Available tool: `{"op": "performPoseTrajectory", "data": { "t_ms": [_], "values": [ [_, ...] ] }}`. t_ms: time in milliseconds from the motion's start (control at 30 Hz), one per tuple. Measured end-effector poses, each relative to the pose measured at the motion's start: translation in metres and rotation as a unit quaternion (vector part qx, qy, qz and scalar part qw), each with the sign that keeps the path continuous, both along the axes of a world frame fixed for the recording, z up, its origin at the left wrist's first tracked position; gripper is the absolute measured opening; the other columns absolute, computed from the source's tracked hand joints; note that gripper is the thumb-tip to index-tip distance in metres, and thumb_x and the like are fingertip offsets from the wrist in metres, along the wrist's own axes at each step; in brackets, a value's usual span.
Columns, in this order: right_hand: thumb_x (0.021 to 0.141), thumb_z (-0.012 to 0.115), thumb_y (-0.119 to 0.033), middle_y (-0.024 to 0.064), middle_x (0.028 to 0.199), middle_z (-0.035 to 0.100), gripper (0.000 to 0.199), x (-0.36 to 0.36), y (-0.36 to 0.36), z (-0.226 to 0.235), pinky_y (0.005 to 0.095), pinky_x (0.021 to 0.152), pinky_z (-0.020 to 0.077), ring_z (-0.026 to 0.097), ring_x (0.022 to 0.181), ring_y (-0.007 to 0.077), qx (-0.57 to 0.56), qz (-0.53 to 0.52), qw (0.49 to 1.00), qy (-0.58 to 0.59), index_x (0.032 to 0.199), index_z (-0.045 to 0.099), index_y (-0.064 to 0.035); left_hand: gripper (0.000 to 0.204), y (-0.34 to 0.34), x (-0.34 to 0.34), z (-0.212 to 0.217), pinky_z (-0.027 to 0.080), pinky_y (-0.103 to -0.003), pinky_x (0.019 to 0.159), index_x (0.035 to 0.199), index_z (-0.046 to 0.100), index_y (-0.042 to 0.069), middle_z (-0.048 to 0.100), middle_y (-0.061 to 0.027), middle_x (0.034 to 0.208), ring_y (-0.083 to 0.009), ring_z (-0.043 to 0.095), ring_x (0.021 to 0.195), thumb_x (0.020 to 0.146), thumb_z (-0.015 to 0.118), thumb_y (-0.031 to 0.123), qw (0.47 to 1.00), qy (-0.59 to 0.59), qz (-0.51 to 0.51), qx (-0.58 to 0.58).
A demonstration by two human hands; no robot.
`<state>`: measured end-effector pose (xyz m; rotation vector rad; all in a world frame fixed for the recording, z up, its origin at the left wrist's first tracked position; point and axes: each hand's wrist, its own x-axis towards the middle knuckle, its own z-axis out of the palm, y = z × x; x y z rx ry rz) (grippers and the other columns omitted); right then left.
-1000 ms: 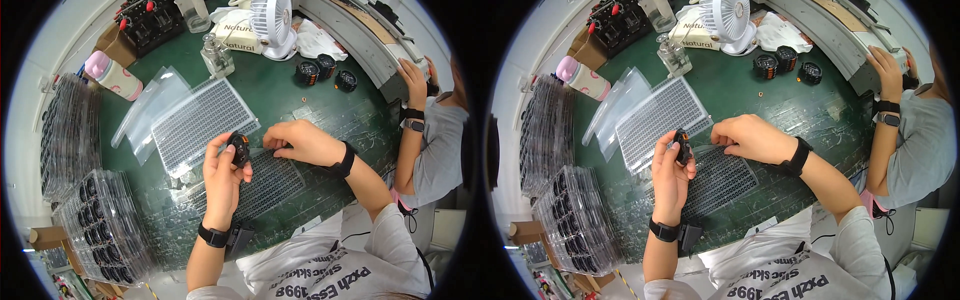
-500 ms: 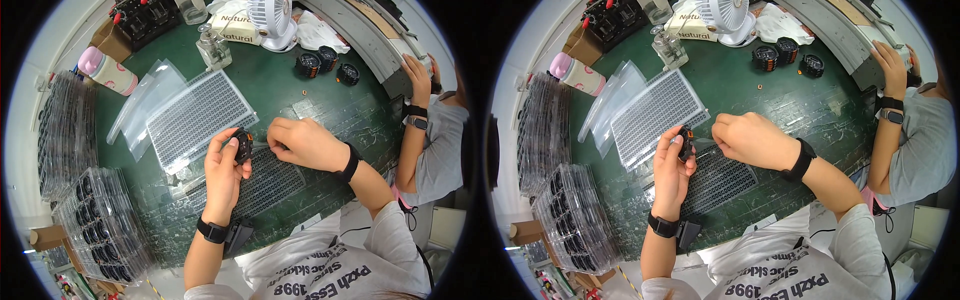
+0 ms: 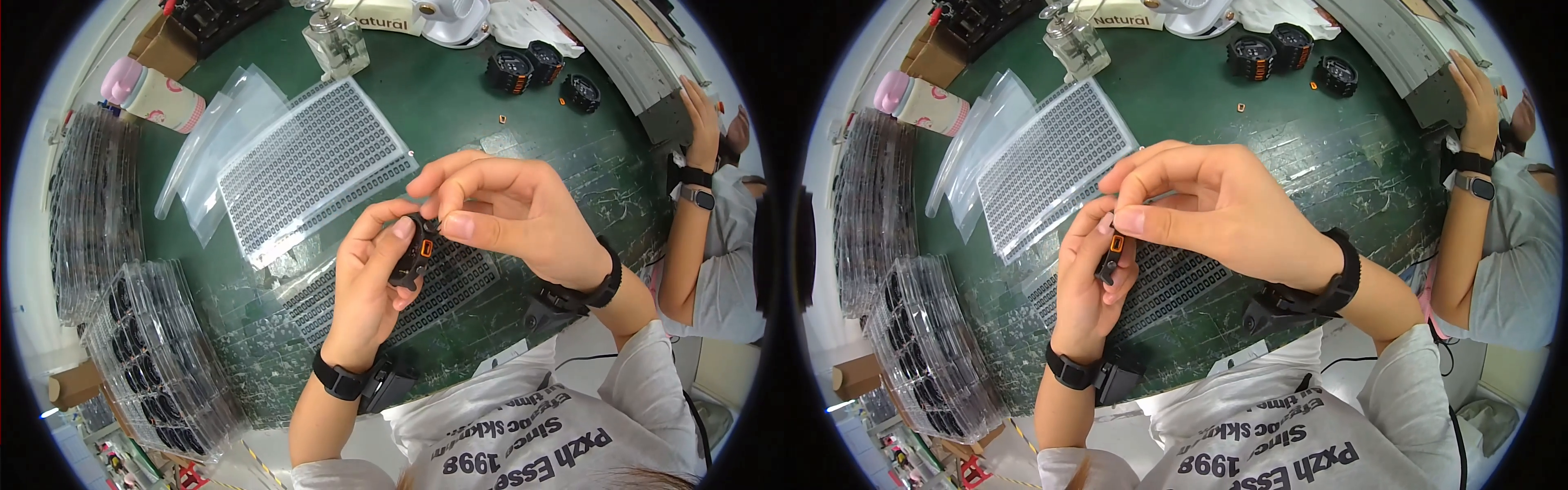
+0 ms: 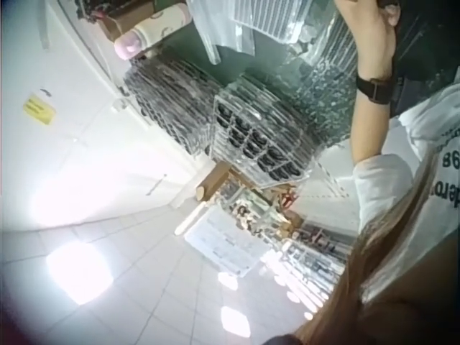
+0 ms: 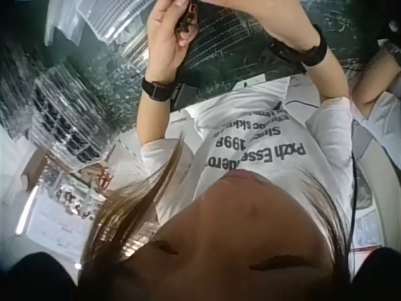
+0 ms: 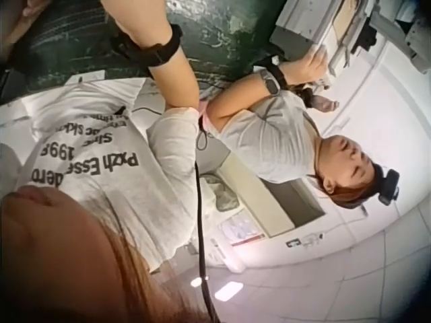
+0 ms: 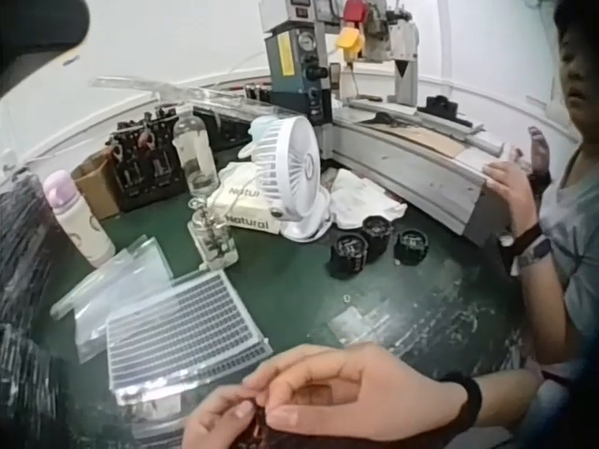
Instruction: The person picks up a watch case, inserts a small orange component into its side by hand, and then places the case into a plastic tray. This process is repeated with another watch case.
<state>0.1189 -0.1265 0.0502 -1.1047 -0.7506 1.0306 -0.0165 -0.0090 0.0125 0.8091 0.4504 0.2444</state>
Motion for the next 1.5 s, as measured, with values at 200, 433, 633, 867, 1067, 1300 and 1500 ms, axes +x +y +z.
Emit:
{"op": "performPoseTrajectory", "data": {
  "t_ms": [200,433,633,867,1067,1300,1500],
  "values": [
    [0.084,0.063,-0.013,0.0104,0.115,0.053,0.012,0.002,-0.001,-0.001,0.0294,0.093,0.0406,0.052,0.102,0.0150,-0.046,0.026,0.996,0.066,0.086,0.062,-0.0007,0.020,-0.003,0.000,-0.005,0.029,-0.014,0.034,0.106,0.052,0.002,0.056,-0.0017,0.071,-0.0011,0.041,0.043,0.092,0.052,0.016,0.999,-0.010,0.037,-0.001],
    [0.086,0.062,-0.014,0.0099,0.114,0.053,0.013,-0.001,0.001,-0.004,0.0284,0.090,0.0411,0.052,0.100,0.0133,-0.059,0.050,0.976,0.205,0.086,0.063,-0.0003,0.020,-0.003,-0.002,-0.005,0.028,-0.014,0.034,0.106,0.052,0.002,0.056,-0.0031,0.071,-0.0009,0.039,0.042,0.092,0.053,0.018,0.999,-0.016,0.048,-0.010],
    [0.085,0.063,-0.010,0.0086,0.109,0.053,0.012,-0.008,0.001,-0.012,0.0268,0.087,0.0424,0.053,0.095,0.0122,-0.015,0.013,0.997,0.078,0.088,0.064,0.0016,0.020,-0.002,-0.003,-0.005,0.027,-0.014,0.034,0.106,0.052,0.003,0.057,-0.0032,0.072,-0.0005,0.038,0.042,0.092,0.052,0.017,0.998,-0.010,0.054,-0.003],
    [0.082,0.065,-0.007,0.0087,0.108,0.052,0.011,-0.009,0.001,-0.009,0.0267,0.084,0.0441,0.054,0.093,0.0128,-0.030,-0.003,0.999,0.031,0.087,0.064,0.0027,0.019,-0.002,-0.003,-0.004,0.027,-0.014,0.033,0.106,0.052,0.003,0.058,-0.0022,0.074,-0.0002,0.039,0.042,0.092,0.052,0.015,0.998,-0.013,0.055,0.007],
    [0.083,0.065,-0.007,0.0086,0.107,0.052,0.011,-0.009,0.001,-0.008,0.0267,0.084,0.0445,0.054,0.093,0.0131,-0.029,-0.002,0.999,0.025,0.087,0.064,0.0030,0.018,-0.002,-0.003,-0.003,0.027,-0.013,0.033,0.106,0.052,0.003,0.059,-0.0028,0.075,0.0001,0.039,0.043,0.092,0.052,0.014,0.998,-0.008,0.052,0.015],
    [0.082,0.065,-0.005,0.0090,0.107,0.053,0.010,-0.011,0.001,-0.010,0.0261,0.084,0.0451,0.055,0.093,0.0128,-0.024,-0.006,0.999,0.026,0.086,0.063,0.0034,0.018,-0.002,-0.004,-0.004,0.027,-0.013,0.033,0.106,0.053,0.003,0.060,-0.0027,0.076,0.0004,0.040,0.043,0.092,0.052,0.014,0.998,-0.013,0.051,0.021],
    [0.083,0.064,-0.004,0.0089,0.107,0.052,0.009,-0.012,0.001,-0.012,0.0260,0.084,0.0455,0.055,0.092,0.0131,-0.017,-0.015,1.000,0.021,0.088,0.062,0.0036,0.022,-0.006,0.000,0.001,0.026,-0.013,0.032,0.108,0.051,0.001,0.050,-0.0031,0.066,-0.0006,0.034,0.039,0.093,0.047,0.016,0.996,0.029,0.068,0.053]
  ]
}}
